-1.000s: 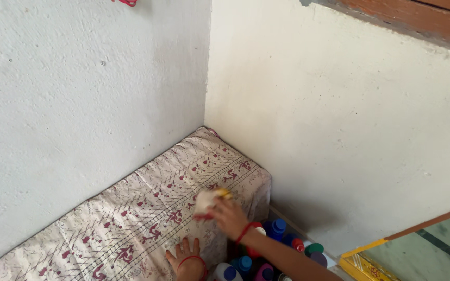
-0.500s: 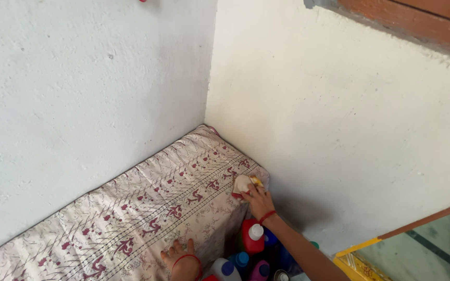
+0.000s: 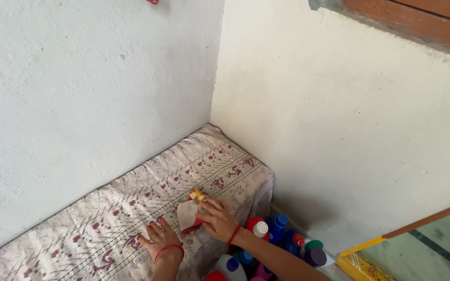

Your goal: The person sits on the floor and moves several plastic bottles of cleaning and personal care products from a low bench to the floor, then wipes the bench surface with a cloth. The person also wipes the exterior of a large blue bottle before placing it back among the others.

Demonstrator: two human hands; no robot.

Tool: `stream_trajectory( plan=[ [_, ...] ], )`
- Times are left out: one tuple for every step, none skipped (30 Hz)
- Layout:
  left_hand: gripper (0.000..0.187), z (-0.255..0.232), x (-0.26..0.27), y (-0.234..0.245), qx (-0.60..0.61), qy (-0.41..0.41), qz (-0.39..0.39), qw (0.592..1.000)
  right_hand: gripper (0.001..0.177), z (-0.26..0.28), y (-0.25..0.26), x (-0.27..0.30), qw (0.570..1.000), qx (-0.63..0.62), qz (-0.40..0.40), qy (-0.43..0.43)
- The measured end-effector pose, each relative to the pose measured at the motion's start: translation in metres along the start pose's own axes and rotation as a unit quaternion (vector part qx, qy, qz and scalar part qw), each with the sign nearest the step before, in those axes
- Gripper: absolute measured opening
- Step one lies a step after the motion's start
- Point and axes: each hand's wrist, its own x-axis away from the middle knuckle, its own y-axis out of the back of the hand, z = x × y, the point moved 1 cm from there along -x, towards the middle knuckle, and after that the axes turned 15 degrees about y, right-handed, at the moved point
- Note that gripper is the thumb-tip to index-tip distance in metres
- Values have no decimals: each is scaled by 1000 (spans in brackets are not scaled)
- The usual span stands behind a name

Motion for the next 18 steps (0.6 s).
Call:
stream_trajectory(
  plan=[
    [78,1,0,1,13,-10,-27,1000,53,3,-3,-3,999,2,16,-32],
    [78,2,0,2,26,-21,-53,998,62,5,-7,-6,997,4,33,-64],
    [84,2,3,2,23,-69,-19,997,71,6,-11,-7,994,6,50,-95],
    [91,-2,7,4,19,-119,14,993,75,5,-15,-8,989,-3,77,-123],
    [98,-7,12,6,15,-168,47,985,79,4,-19,-8,983,-11,104,-151],
    [99,-11,17,8,9,-174,72,982,83,4,-24,-8,975,-19,131,-178],
    [100,-15,20,10,3,-181,97,979,81,3,-30,-9,971,-33,131,-198],
    [100,-18,23,12,-1,-188,123,974,78,1,-34,-10,966,-44,133,-218],
    [102,-18,23,14,5,-174,138,975,76,-1,-38,-10,960,-56,134,-237],
    [103,-18,24,15,9,-161,153,975,73,-1,-43,-10,961,-41,128,-241],
    [106,-18,25,17,14,-148,168,974,71,1,-47,-11,962,-25,122,-245],
    [107,-18,26,18,4,-145,169,975,69,3,-51,-12,962,-10,117,-248],
    [109,-17,28,19,-6,-142,170,975,68,6,-54,-12,963,-5,112,-246],
    [111,-17,30,20,-16,-138,171,975,67,9,-56,-13,964,-1,108,-242],
    [109,-16,32,21,-33,-147,160,976,67,12,-58,-14,965,4,104,-239],
    [107,-14,33,22,-52,-155,151,975,63,17,-61,-15,968,3,92,-231],
    [105,-13,36,23,-70,-163,141,974,60,23,-63,-15,971,3,81,-224],
    [101,-10,36,24,-69,-162,140,974,56,29,-65,-17,974,2,68,-216]
  ],
)
